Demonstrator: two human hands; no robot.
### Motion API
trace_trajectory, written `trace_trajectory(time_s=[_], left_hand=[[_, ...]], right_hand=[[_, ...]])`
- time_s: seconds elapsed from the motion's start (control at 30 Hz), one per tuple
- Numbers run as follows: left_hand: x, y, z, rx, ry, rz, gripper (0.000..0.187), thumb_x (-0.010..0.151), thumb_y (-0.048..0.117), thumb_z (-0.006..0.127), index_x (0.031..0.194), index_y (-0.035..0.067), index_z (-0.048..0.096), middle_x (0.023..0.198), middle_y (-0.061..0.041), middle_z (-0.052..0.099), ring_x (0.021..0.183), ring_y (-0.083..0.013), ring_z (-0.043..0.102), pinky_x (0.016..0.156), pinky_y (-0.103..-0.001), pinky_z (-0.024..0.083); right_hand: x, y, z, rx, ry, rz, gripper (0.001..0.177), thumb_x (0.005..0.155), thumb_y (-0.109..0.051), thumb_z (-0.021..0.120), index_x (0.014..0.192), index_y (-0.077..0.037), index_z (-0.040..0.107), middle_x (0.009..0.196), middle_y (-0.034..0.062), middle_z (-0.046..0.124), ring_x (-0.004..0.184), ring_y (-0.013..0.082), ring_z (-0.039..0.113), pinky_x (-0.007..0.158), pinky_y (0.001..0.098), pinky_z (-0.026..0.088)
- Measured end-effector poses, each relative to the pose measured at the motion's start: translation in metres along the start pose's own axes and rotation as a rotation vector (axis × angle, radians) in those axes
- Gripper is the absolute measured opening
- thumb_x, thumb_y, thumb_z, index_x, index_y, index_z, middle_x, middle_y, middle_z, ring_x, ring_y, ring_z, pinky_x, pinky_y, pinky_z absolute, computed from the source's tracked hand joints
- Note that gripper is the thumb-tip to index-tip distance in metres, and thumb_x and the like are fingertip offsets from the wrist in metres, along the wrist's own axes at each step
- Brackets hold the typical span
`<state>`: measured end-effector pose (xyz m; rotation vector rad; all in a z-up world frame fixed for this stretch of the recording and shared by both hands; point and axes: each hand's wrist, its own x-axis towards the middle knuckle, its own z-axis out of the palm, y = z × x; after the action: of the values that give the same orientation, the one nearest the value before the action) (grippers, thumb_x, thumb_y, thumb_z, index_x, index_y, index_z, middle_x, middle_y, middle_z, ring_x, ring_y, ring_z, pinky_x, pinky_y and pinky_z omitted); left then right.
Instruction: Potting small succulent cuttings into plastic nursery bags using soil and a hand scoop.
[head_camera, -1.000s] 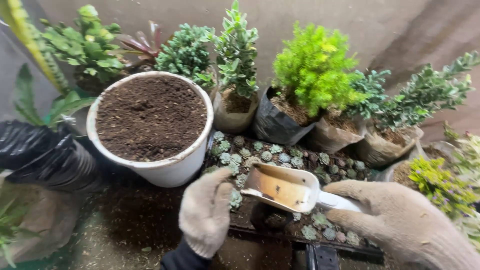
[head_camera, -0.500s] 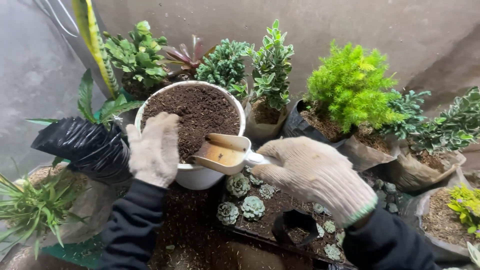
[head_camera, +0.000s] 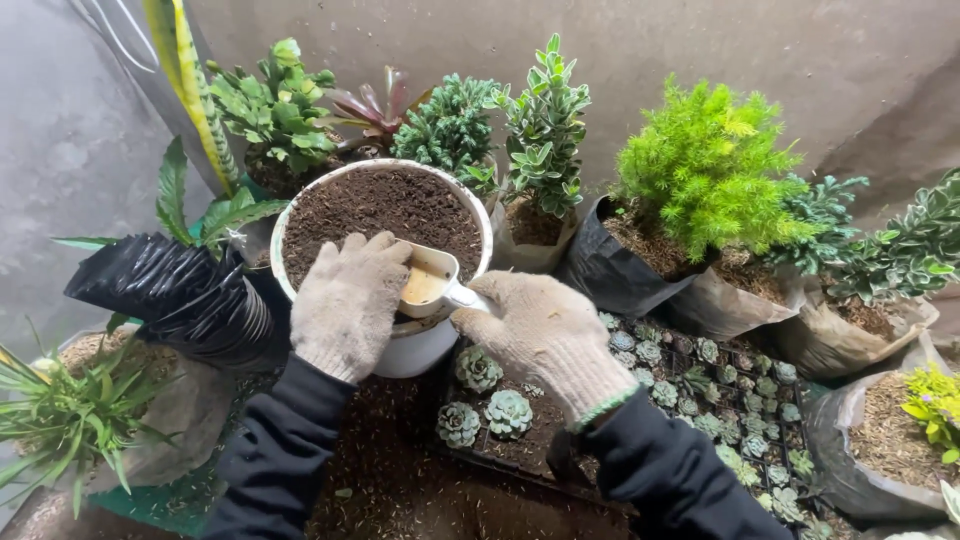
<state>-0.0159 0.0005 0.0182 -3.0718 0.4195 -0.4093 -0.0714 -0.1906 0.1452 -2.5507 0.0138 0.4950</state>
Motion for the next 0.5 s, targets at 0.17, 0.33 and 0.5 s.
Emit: trace_trajectory(time_s=[0.17, 0.33, 0.5], left_hand=[[-0.02, -0.006, 0.01, -0.833, 0.315, -0.042, 0.044, 0.11, 0.036, 0.041, 0.146, 0.017, 0.059, 0.152, -0.01, 0.056, 0.144, -0.025, 0.047, 0.124, -0.043, 0.021], [-0.032, -0.002, -0.028, -1.169, 0.296, -0.32, 0.05, 0.105, 0.012, 0.045, 0.155, 0.014, 0.043, 0.164, -0.012, 0.038, 0.153, -0.0235, 0.029, 0.128, -0.037, 0.021], [-0.022, 0.001, -0.027, -0.948, 0.29, -0.304, 0.052, 0.102, 0.011, 0.053, 0.154, 0.015, 0.049, 0.157, -0.014, 0.045, 0.148, -0.0277, 0.038, 0.126, -0.04, 0.026]], right_hand=[[-0.002, 0.008, 0.007, 0.105, 0.013, -0.009, 0.038, 0.096, -0.038, 0.062, 0.131, -0.024, 0.069, 0.114, 0.0104, 0.076, 0.106, 0.0266, 0.075, 0.102, 0.0461, 0.056], [-0.011, 0.013, 0.003, 0.262, 0.062, 0.064, 0.044, 0.094, -0.034, 0.065, 0.135, -0.02, 0.068, 0.121, 0.0154, 0.076, 0.105, 0.0283, 0.076, 0.098, 0.0438, 0.059], [-0.021, 0.029, -0.003, 0.323, 0.123, 0.118, 0.049, 0.091, -0.029, 0.068, 0.139, -0.019, 0.066, 0.126, 0.0161, 0.074, 0.111, 0.0288, 0.076, 0.102, 0.0449, 0.057]])
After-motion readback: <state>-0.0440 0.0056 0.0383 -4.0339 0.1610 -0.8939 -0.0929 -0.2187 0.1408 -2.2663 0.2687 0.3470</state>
